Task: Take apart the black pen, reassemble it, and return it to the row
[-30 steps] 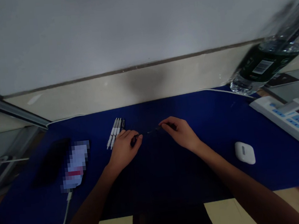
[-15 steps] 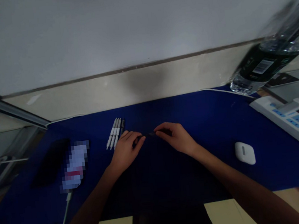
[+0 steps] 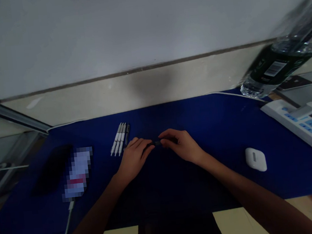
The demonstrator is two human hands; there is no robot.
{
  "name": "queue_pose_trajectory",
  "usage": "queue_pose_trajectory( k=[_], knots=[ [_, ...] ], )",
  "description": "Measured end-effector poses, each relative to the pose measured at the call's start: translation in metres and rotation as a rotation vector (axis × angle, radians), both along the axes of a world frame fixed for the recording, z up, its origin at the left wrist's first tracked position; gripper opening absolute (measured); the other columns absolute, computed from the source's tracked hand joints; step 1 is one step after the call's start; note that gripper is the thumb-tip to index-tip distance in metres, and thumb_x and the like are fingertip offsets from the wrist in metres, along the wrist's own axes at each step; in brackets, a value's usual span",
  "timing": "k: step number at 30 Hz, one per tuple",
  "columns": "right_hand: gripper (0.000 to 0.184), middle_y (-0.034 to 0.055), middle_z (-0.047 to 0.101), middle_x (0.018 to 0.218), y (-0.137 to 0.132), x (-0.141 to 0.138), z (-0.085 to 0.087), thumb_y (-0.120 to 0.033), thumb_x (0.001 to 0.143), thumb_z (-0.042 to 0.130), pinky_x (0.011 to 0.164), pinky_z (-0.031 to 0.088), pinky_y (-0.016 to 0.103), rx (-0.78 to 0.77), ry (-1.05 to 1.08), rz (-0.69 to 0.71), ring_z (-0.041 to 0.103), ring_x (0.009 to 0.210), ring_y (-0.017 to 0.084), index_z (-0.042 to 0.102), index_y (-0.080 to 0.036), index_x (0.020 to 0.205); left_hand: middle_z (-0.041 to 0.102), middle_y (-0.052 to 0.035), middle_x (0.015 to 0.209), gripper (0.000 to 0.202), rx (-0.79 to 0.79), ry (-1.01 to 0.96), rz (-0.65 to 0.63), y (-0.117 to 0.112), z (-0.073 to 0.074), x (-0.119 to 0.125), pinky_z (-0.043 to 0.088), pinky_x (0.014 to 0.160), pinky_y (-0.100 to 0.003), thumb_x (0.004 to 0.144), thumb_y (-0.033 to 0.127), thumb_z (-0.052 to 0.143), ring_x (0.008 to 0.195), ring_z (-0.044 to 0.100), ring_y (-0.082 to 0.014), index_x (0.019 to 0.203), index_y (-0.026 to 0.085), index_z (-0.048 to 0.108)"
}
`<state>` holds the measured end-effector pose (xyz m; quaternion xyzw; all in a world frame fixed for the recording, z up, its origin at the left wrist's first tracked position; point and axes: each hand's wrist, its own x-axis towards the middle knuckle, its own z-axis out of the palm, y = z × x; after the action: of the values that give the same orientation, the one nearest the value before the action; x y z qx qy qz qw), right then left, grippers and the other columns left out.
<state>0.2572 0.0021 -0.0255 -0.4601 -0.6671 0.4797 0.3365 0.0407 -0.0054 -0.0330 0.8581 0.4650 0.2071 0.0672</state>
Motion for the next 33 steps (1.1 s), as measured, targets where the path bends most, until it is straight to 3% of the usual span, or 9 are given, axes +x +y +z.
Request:
queue_pose_trajectory(
  k=[7, 14, 16, 20, 26, 30, 33],
  knots=[
    [0.032, -0.0026, 0.059, 0.057, -0.0014, -0.0006, 0.0016, -0.043, 0.096, 0.046, 0.055, 0.045, 0.026, -0.057, -0.021, 0.019, 0.058, 0.053, 0.013, 0.061, -0.02, 0.112, 0.066, -0.0024, 0.09, 0.025, -0.008, 0.028, -0.026, -0.0036, 0.0025, 0.0025, 0.044, 0.08, -0.034, 0.1, 0.034, 0.045, 0.086, 0.055, -0.0194, 0.118, 0.024, 0.06],
    [0.019, 0.0003, 0.069, 0.085, -0.0004, 0.0008, 0.004, -0.038, 0.088, 0.063, 0.066, 0.046, 0.027, 0.054, -0.111, 0.052, 0.062, 0.074, 0.015, 0.064, -0.023, 0.099, 0.065, -0.0034, 0.088, 0.027, -0.006, 0.031, 0.001, -0.0007, 0.0037, -0.0012, 0.043, 0.077, -0.034, 0.101, 0.035, 0.043, 0.085, 0.053, -0.0201, 0.115, 0.023, 0.062],
    [0.016, -0.0003, 0.068, 0.082, -0.0004, 0.0, 0.0038, -0.037, 0.091, 0.059, 0.064, 0.044, 0.027, 0.098, -0.159, 0.028, 0.061, 0.071, 0.014, 0.065, -0.022, 0.094, 0.065, -0.0029, 0.089, 0.026, -0.005, 0.035, -0.004, -0.0002, 0.0028, -0.0014, 0.042, 0.078, -0.034, 0.1, 0.035, 0.043, 0.085, 0.053, -0.0198, 0.115, 0.023, 0.062],
    [0.028, -0.0004, 0.064, 0.07, -0.0005, -0.0012, 0.0026, -0.04, 0.096, 0.049, 0.056, 0.039, 0.027, 0.157, -0.267, 0.013, 0.056, 0.061, 0.013, 0.065, -0.02, 0.083, 0.066, -0.0025, 0.09, 0.025, -0.013, 0.038, -0.014, 0.0001, 0.0022, -0.0006, 0.042, 0.078, -0.034, 0.1, 0.035, 0.045, 0.086, 0.053, -0.0198, 0.113, 0.022, 0.062],
    [0.016, -0.0003, 0.067, 0.082, 0.0002, -0.0005, 0.0021, -0.037, 0.089, 0.062, 0.06, 0.042, 0.025, 0.175, -0.228, 0.056, 0.059, 0.068, 0.014, 0.062, -0.022, 0.095, 0.066, -0.0026, 0.09, 0.025, -0.007, 0.024, -0.009, -0.0003, 0.0024, -0.0002, 0.043, 0.078, -0.034, 0.1, 0.035, 0.045, 0.086, 0.054, -0.0198, 0.113, 0.022, 0.063],
    [0.032, 0.0006, 0.062, 0.069, 0.0011, 0.0007, 0.002, -0.038, 0.097, 0.049, 0.058, 0.038, 0.027, 0.263, -0.309, 0.071, 0.056, 0.061, 0.013, 0.061, -0.02, 0.074, 0.066, -0.0025, 0.089, 0.025, -0.013, 0.038, -0.024, -0.0002, 0.001, 0.0001, 0.044, 0.078, -0.034, 0.099, 0.035, 0.046, 0.085, 0.055, -0.0194, 0.112, 0.022, 0.063],
    [0.028, 0.0009, 0.064, 0.072, 0.0016, 0.0014, 0.0021, -0.041, 0.095, 0.051, 0.057, 0.039, 0.027, 0.225, -0.306, 0.089, 0.058, 0.062, 0.014, 0.063, -0.02, 0.081, 0.067, -0.0031, 0.088, 0.024, -0.01, 0.039, -0.029, 0.0003, 0.0013, 0.0, 0.044, 0.077, -0.034, 0.099, 0.034, 0.046, 0.085, 0.055, -0.0195, 0.112, 0.022, 0.063]
  ],
)
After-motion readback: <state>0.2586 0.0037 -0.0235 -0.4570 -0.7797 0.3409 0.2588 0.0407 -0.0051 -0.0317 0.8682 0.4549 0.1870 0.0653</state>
